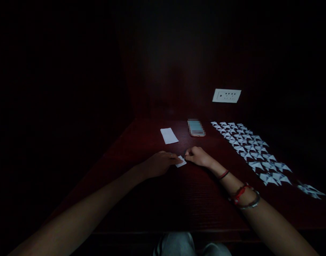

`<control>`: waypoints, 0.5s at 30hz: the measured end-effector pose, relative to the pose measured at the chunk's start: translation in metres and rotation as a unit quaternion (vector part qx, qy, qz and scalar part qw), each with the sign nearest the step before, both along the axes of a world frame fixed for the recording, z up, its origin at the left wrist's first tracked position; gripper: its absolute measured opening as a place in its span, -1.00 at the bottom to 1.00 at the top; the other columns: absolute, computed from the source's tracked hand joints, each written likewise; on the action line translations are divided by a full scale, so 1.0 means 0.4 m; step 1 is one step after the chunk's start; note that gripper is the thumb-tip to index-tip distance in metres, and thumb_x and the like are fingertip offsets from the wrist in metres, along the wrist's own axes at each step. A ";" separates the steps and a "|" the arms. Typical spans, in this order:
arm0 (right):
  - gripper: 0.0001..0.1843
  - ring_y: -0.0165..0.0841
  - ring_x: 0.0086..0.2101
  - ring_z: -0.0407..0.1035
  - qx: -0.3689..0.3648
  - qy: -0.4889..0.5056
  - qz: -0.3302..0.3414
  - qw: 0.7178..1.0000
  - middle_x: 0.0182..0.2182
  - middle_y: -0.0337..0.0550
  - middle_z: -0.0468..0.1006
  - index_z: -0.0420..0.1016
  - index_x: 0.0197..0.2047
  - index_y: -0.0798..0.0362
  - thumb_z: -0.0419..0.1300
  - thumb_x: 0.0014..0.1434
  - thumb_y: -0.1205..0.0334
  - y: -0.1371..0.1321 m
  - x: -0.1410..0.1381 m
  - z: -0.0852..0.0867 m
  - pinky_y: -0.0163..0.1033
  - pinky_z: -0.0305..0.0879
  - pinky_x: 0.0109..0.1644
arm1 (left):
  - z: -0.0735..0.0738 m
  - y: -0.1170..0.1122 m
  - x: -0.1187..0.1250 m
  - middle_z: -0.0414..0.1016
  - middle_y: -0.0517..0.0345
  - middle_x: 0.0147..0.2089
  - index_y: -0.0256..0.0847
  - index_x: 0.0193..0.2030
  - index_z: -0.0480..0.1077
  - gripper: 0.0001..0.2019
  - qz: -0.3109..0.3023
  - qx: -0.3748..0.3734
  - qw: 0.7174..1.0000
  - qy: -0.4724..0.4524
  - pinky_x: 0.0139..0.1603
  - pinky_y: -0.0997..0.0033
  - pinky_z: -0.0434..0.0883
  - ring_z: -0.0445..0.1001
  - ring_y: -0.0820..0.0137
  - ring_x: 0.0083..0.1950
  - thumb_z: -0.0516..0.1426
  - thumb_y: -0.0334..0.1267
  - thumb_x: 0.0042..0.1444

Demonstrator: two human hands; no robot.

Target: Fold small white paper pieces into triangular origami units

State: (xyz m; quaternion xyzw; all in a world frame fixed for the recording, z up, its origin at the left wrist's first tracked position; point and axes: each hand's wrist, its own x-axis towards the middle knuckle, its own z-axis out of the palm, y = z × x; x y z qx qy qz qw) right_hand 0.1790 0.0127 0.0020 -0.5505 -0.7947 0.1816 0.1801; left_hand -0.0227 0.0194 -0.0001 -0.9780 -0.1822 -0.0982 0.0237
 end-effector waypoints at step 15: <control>-0.87 -0.48 -0.51 0.29 -0.001 0.006 0.008 1.000 -0.56 -0.24 0.44 0.39 -0.54 0.10 0.04 -0.11 0.29 0.007 0.005 -0.003 -0.42 0.10 -0.43 | -0.001 -0.011 0.008 0.23 0.21 0.00 -0.07 0.06 0.11 -0.50 0.027 -0.042 0.999 -0.012 -0.05 0.35 0.16 0.22 0.41 -0.02 -0.11 -0.57 -0.04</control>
